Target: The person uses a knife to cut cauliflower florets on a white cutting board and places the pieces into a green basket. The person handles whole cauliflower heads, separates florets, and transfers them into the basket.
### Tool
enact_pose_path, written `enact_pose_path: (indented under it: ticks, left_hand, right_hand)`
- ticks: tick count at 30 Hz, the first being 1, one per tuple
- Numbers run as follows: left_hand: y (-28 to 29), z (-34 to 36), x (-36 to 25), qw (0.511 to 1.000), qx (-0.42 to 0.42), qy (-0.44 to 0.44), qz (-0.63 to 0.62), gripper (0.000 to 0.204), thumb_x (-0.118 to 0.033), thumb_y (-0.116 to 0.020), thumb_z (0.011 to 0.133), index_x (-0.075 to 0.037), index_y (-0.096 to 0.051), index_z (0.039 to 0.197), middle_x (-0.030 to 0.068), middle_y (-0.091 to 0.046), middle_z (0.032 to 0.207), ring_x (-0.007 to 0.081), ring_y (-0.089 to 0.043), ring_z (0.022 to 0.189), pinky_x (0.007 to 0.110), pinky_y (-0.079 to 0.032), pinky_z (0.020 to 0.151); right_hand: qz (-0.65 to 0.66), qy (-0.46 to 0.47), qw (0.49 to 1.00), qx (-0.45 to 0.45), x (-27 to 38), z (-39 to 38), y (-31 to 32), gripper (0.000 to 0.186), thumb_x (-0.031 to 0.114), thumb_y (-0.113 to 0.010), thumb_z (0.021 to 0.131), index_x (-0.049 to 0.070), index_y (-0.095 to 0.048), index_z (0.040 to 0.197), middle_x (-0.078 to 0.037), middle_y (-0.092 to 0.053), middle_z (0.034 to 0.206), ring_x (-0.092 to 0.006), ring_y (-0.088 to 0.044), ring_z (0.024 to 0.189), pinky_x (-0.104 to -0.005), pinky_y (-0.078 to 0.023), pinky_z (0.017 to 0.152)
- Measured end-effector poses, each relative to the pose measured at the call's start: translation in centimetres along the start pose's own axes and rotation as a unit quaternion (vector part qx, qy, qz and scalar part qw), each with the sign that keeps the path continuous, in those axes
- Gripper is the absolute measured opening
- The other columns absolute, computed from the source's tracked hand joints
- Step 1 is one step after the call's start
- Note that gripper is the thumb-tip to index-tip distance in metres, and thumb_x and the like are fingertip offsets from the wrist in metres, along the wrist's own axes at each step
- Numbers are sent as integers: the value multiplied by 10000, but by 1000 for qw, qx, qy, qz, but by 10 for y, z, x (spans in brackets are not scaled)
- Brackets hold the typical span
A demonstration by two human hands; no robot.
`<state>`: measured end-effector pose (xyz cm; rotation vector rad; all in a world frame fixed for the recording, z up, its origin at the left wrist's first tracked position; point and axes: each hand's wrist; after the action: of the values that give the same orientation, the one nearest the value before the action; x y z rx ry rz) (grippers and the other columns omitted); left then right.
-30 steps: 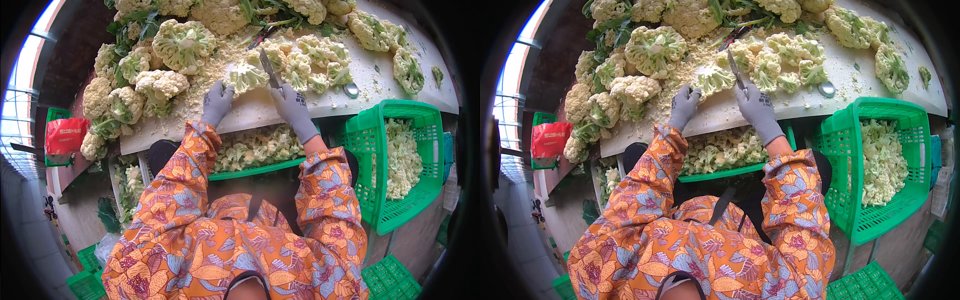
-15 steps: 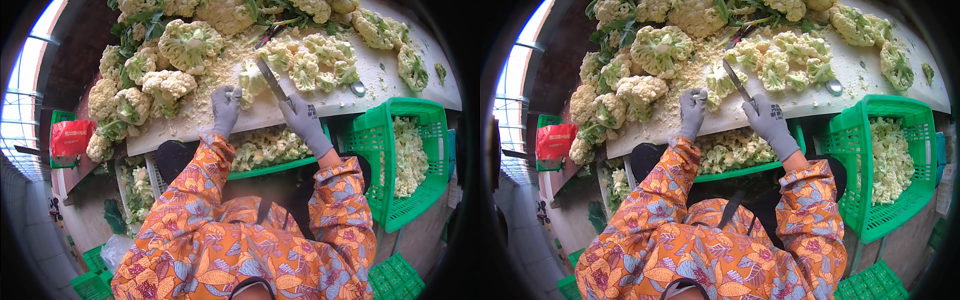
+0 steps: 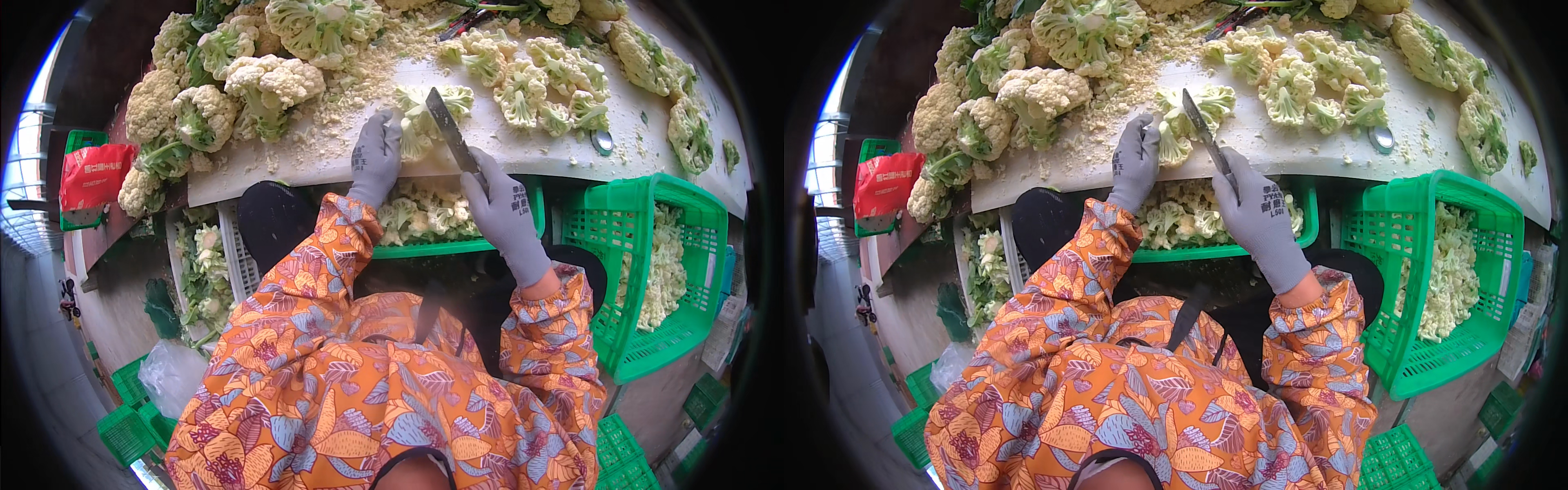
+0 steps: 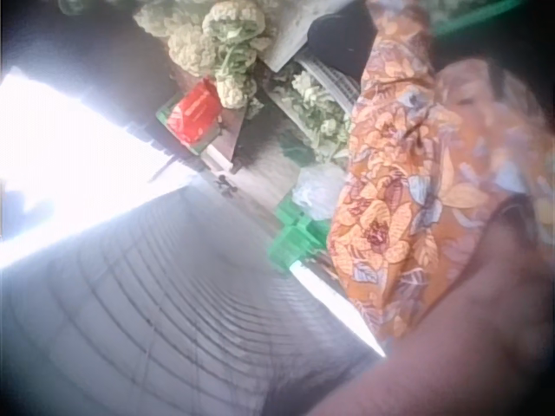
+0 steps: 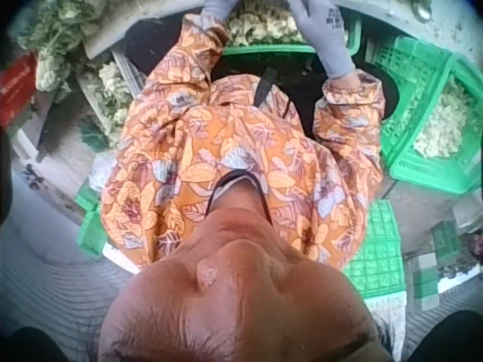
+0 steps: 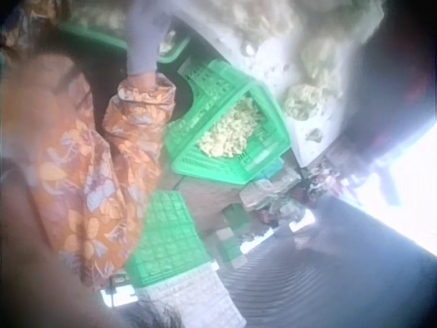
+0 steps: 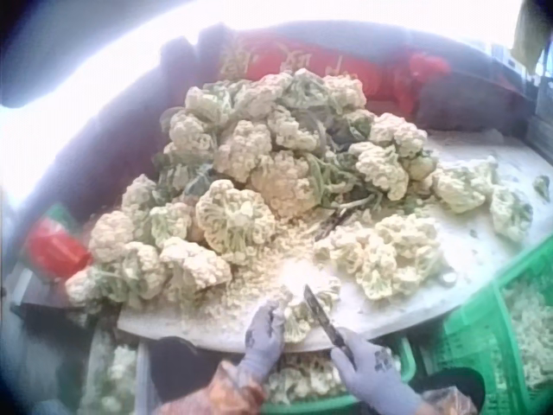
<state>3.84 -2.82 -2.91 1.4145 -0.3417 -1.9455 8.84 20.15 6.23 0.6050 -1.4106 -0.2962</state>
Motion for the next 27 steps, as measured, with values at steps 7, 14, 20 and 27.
enact_pose_path:
  ticks: [7,14,20,27]
  left_hand:
    - [-8,-1,-11,996,-9,11,91,320,-375,-524,1031,-76,-636,1018,166,-652,919,352,-649,814,432,-509,712]
    - [-8,-2,-16,999,28,8,-36,396,-352,-497,1031,-8,-615,1187,205,-642,1112,330,-630,1035,392,-489,924]
    - [-30,-7,-22,998,-51,-21,16,345,-363,-477,1028,-45,-610,1021,183,-617,932,397,-609,856,480,-482,750]
    - [-42,-10,-18,992,-117,-54,6,310,-295,-449,1046,-23,-586,985,172,-571,870,358,-569,812,443,-458,748]
  right_hand:
    - [-77,70,987,-122,-7,28,-4,402,207,-572,978,73,-548,1356,-175,-686,905,-327,-679,780,-403,-537,698]
    - [76,-68,995,22,19,-15,8,375,183,-566,973,33,-577,1317,-167,-670,828,-285,-662,726,-380,-511,693]
    - [39,-38,997,45,9,-16,-4,337,179,-556,955,55,-580,1267,-221,-677,857,-421,-660,819,-488,-504,711]
    - [-42,53,998,-20,-27,26,-53,342,274,-531,972,93,-568,1260,-222,-688,922,-429,-664,843,-517,-523,745]
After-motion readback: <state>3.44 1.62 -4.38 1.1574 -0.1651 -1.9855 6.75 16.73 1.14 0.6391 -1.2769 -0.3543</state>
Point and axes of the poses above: each hand's wrist, its own z-axis towards the middle knuckle, its own y-axis out of the back of the hand, x = y × z
